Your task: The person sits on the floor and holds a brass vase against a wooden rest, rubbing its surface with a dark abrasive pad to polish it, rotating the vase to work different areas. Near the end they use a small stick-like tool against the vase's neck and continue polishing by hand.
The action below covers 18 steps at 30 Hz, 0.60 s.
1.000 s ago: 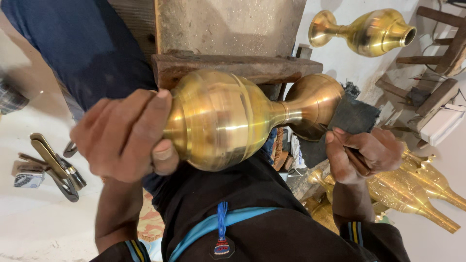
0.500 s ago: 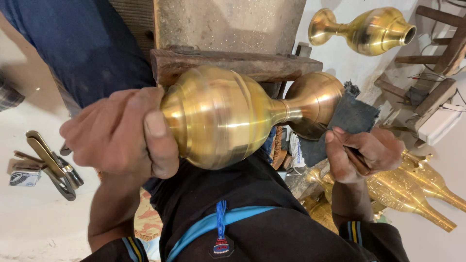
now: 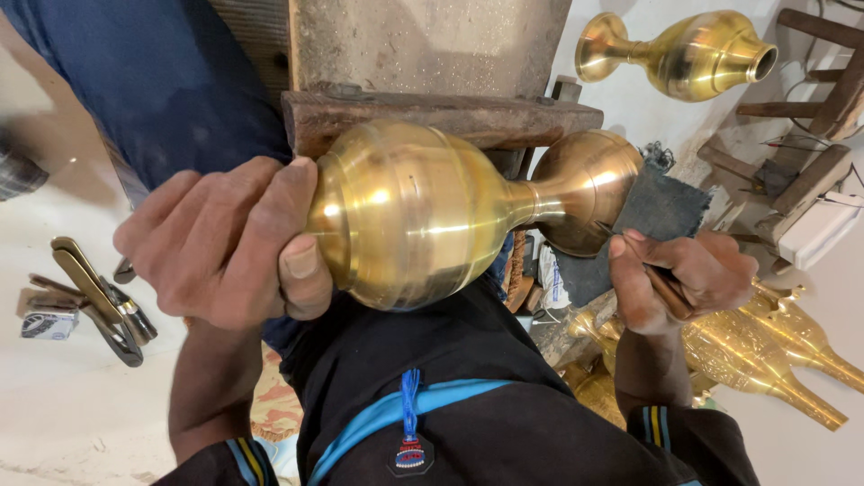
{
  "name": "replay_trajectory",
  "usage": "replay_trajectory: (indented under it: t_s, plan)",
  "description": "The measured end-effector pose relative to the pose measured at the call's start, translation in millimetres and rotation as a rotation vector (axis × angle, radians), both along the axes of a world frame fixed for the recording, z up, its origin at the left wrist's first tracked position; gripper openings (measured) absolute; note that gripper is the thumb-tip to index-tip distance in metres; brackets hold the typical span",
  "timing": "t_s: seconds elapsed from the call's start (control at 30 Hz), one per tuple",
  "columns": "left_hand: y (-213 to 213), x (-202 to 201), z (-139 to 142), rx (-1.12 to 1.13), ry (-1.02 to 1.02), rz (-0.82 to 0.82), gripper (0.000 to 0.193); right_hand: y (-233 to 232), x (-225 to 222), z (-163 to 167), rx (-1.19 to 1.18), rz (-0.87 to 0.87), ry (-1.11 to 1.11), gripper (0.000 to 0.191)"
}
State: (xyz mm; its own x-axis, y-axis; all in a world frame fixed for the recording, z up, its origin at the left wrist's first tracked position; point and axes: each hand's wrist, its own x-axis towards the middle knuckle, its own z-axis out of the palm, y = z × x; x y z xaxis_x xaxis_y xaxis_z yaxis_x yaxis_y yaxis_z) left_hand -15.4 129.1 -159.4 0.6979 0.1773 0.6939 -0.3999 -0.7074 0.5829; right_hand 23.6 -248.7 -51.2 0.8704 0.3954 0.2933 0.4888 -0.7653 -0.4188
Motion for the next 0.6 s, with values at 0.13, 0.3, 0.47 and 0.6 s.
replay_trajectory:
  t_s: [0.13, 0.3, 0.47, 0.6]
  plan:
    - [1, -16, 1, -0.031, 0.102, -0.008, 0.045, -7, -12, -2, -0.108, -0.015, -0.068, 0.019]
    - [-1, -16, 31, -0.092, 0.41, 0.01, 0.037, -8, -9, -3, -0.08, 0.004, -0.082, 0.019]
    - [-8, -23, 59, -0.085, 0.921, 0.139, 0.042, -3, 2, -3, -0.202, 0.237, -0.237, 0.028]
    - [-6, -15, 39, -0.069, 0.524, 0.06, 0.041, -2, 0, -2, -0.268, 0.304, -0.321, 0.029]
